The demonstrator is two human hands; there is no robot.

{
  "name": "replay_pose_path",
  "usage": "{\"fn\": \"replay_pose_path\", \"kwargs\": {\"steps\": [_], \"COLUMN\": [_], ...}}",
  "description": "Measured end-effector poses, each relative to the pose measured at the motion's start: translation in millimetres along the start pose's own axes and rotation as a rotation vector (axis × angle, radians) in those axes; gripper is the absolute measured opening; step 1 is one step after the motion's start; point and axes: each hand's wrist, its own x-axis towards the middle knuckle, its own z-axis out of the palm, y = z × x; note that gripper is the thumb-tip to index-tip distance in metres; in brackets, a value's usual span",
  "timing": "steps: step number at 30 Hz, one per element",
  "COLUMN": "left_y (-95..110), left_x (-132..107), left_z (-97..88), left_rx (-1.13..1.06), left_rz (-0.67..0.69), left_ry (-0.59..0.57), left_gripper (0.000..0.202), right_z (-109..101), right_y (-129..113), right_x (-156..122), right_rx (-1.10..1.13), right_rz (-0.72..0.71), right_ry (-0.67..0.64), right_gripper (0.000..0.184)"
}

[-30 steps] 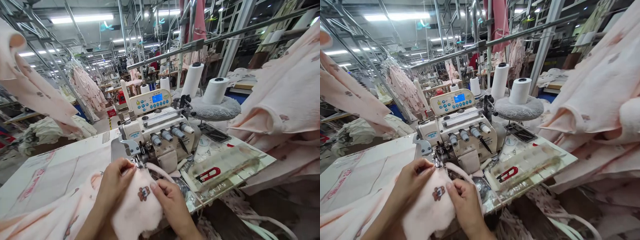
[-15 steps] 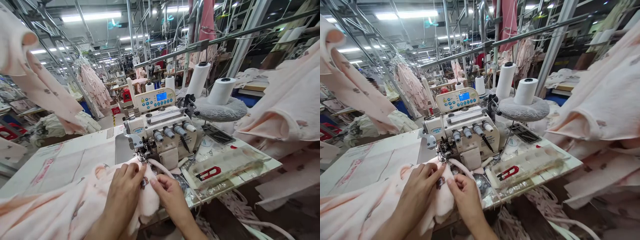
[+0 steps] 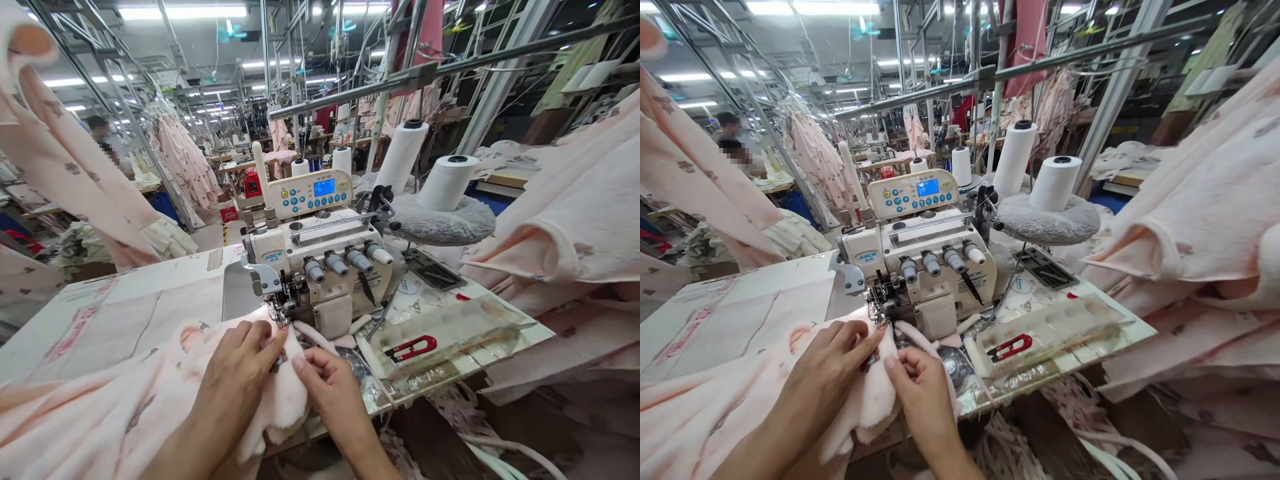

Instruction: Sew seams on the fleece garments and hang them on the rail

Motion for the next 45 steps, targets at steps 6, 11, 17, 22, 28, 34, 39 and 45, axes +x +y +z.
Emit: {"fn": "replay_pose_path", "kwargs": {"steps": [6,11,17,22,28,34,39,45], "left_y": [-1,-3,21,49,49,58,56,52], "left_x": [1,3,-20,-43,-36,-38,-48,-39], "left_z": [-2.1,-3.4,-2.2,5.8,-2.5,-4.3,3.0,-7.3], "left_rx": [-0.010,-0.022,-0.071,-0.178,-0.283,-0.267,-0.192,-0.311], "left_rz": [0.007,-0.027,-0.075,-0.192,-0.188,-0.168,-0.091,-0.026], "left_ry": [-0.020,-0.047,0.066,0.286,0.362,0.388,0.410,0.342], "left_gripper": [0.046,0.046,0.041,0.026,0.016,0.017,0.026,0.017], "right_z": [1,1,-3,-8,-9,-7,-16,-30], "right_y": [2,3,-2,0,1,-8,-4,-8], "right_x": [0,0,-11,-25,-33,-40,-49,-35], "right_rx": [0.059,0.086,0.104,-0.001,-0.158,-0.131,-0.291,-0.885], "right_rz": [0.027,0.036,0.009,-0.024,-0.053,0.000,-0.171,-1.022], "right_ry": [0.003,0.007,-0.113,-0.141,-0.066,-0.076,-0.133,0.091], "right_gripper": [0.042,0.040,0.028,0.023,0.018,0.035,0.034,0.032]}}
